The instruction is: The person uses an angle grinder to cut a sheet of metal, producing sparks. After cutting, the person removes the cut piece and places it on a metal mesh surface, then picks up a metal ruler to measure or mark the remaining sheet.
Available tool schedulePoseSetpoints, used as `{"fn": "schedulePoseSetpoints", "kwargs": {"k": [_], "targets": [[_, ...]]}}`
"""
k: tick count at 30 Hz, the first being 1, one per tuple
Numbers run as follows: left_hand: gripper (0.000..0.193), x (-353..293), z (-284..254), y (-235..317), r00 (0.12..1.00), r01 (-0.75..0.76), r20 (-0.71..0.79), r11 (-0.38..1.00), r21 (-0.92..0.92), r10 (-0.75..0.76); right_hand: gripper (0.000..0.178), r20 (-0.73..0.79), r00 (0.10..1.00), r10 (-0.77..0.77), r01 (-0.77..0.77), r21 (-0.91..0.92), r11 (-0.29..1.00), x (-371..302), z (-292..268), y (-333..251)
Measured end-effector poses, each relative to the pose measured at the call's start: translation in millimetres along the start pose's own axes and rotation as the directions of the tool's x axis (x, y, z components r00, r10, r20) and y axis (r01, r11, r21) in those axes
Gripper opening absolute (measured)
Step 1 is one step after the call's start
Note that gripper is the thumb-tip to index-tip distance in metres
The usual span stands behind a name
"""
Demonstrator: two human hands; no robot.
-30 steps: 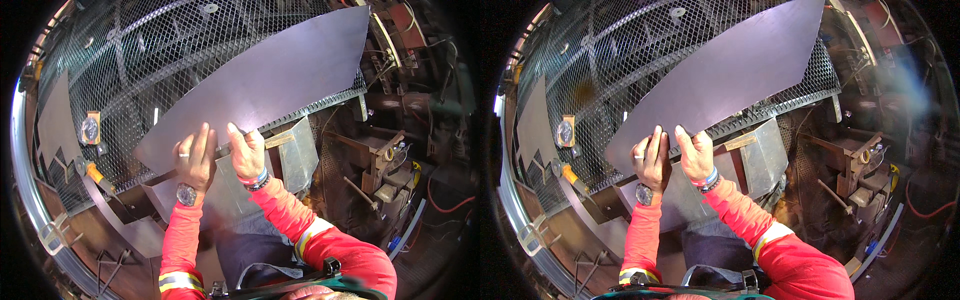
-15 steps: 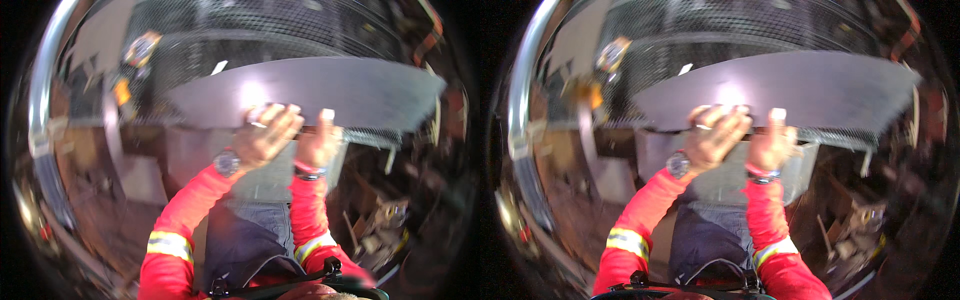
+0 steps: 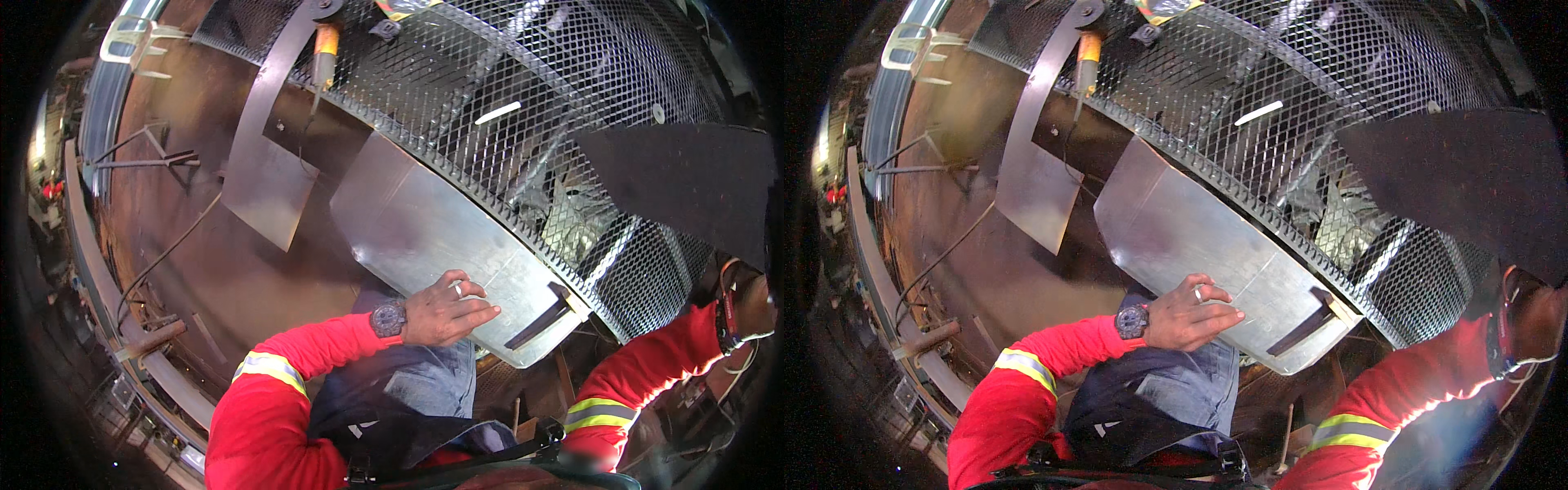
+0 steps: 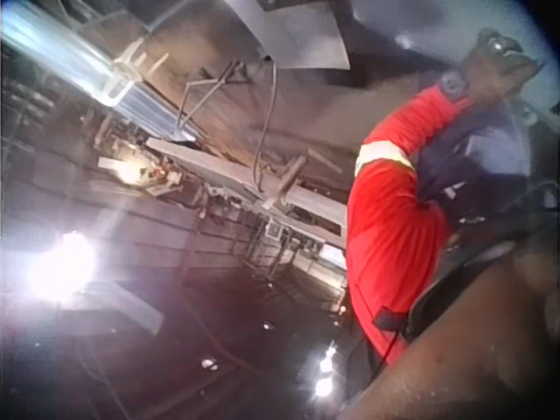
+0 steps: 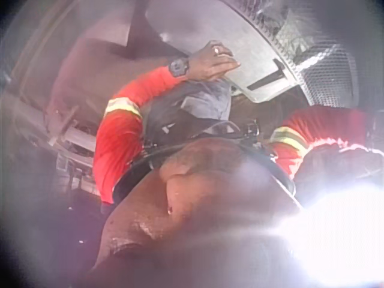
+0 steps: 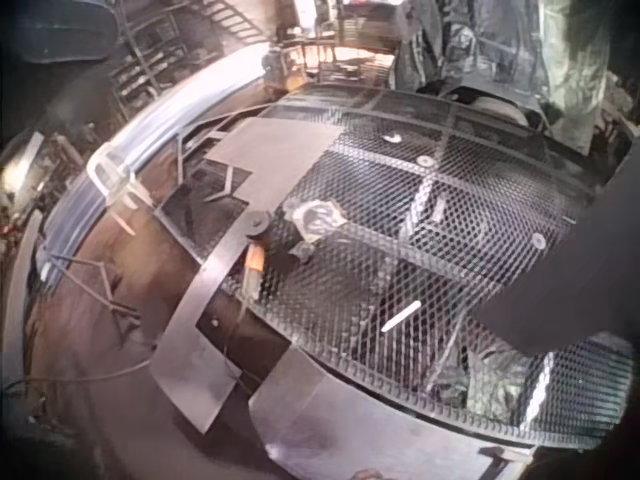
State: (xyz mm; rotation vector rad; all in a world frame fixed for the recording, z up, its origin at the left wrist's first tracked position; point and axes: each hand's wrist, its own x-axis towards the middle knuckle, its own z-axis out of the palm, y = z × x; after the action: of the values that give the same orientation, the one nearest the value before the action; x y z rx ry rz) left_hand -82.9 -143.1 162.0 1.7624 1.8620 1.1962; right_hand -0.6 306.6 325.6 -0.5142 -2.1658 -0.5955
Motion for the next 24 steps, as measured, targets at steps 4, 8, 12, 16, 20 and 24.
{"fn": "schedulePoseSetpoints", "kwargs": {"k": [4, 8, 12, 16, 20, 24], "targets": [[0.047, 26.9, -34.0, -9.2, 0.998, -0.02, -0.062, 0.999, 0.027, 0.021, 0.032, 0.084, 0.977, -0.197, 0.173, 0.231, 0.958, 37.5, 14.9, -56.2], [0.05, 54.2, -58.2, -18.0, 0.972, -0.008, -0.234, 0.995, 0.098, 0.03, 0.036, 0.342, 0.831, -0.439, 0.191, 0.565, 0.803, 2.6, 48.1, -152.8], [0.054, 94.0, -54.3, -46.8, 0.93, 0.232, -0.346, 0.926, 0.297, -0.122, 0.04, 0.606, 0.518, -0.604, -0.009, 0.71, 0.705, -75.6, 62.4, -221.3], [0.054, 107.5, -42.8, -98.4, 0.972, 0.233, -0.115, 0.865, 0.445, -0.203, 0.031, 0.598, 0.353, -0.72, -0.052, 0.781, 0.623, -129.6, 62.1, -246.5], [0.045, 96.3, -6.8, -148.2, 0.903, 0.277, 0.201, 0.874, 0.4, -0.378, 0.019, 0.655, 0.215, -0.725, 0.095, 0.725, 0.683, -167.1, 53.3, -269.9], [0.036, 72.2, 30.5, -166.4, 0.885, 0.269, 0.24, 0.859, 0.436, -0.399, 0.021, 0.684, 0.23, -0.693, 0.047, 0.703, 0.71, -188.1, 53.6, -271.0]]}}
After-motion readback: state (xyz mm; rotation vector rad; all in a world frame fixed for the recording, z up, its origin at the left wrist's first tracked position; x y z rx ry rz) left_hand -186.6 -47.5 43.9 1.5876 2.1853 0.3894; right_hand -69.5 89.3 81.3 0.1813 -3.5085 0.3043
